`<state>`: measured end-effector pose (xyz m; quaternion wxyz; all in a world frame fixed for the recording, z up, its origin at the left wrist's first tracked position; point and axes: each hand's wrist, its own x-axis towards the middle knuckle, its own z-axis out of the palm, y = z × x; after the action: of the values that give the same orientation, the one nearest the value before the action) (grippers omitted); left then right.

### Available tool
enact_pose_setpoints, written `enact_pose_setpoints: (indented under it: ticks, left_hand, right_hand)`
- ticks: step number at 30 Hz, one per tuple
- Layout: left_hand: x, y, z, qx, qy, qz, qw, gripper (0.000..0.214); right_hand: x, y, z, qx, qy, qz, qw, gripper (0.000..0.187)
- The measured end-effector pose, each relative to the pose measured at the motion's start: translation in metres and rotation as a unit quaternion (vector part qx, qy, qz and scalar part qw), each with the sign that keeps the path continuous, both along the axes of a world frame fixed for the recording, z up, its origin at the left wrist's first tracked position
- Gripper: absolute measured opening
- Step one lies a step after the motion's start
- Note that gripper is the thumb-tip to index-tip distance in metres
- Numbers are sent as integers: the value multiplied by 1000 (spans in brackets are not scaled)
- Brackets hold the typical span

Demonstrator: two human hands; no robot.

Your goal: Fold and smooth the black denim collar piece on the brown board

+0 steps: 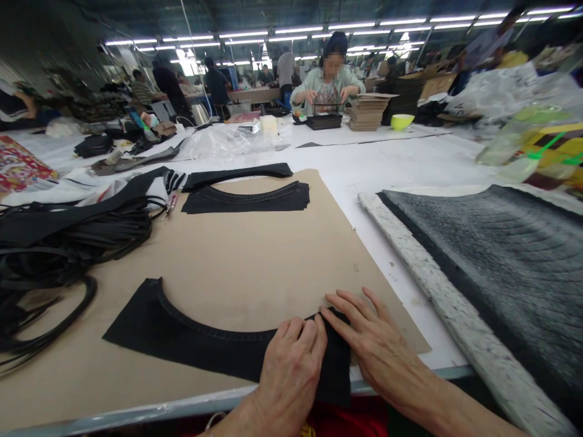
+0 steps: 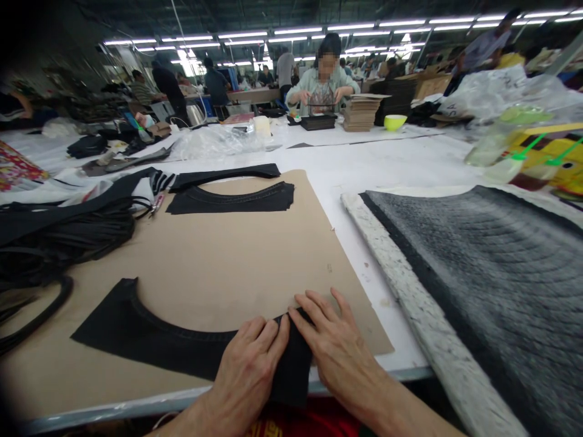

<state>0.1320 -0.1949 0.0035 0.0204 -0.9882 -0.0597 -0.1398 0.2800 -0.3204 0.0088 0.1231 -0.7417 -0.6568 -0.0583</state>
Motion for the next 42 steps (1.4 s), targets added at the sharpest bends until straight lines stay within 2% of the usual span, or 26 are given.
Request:
enact_pose_setpoints:
  ticks: [4, 10, 14, 18, 23, 36, 42]
  left_hand:
    - [-1, -1, 1, 1, -2, 1, 1000, 46]
    - [-1, -2, 0, -2, 1, 4, 1000, 46]
    - [0, -1, 2, -11, 9, 10, 1000, 47]
    - [5, 1, 8, -27, 24, 14, 999, 51]
    - [14, 1, 11, -34, 52, 23, 998, 51]
    - [23, -5, 6, 28, 48, 21, 998, 48]
    - [23, -7, 9, 3, 45, 15, 999, 47]
  right_hand:
    - [3, -5, -2, 0, -29, -1, 1000, 63]
    - [9, -6, -2, -1, -15, -10, 1000, 62]
    - [10, -6, 5, 22, 44, -60, 997, 42]
    - [7, -9, 5, 35, 79, -62, 994, 28]
    - [4, -14, 0, 58, 57, -57, 995, 31]
    - [0, -19, -9, 94, 22, -62, 993, 34]
    - [3, -19, -12, 111, -9, -44, 993, 36]
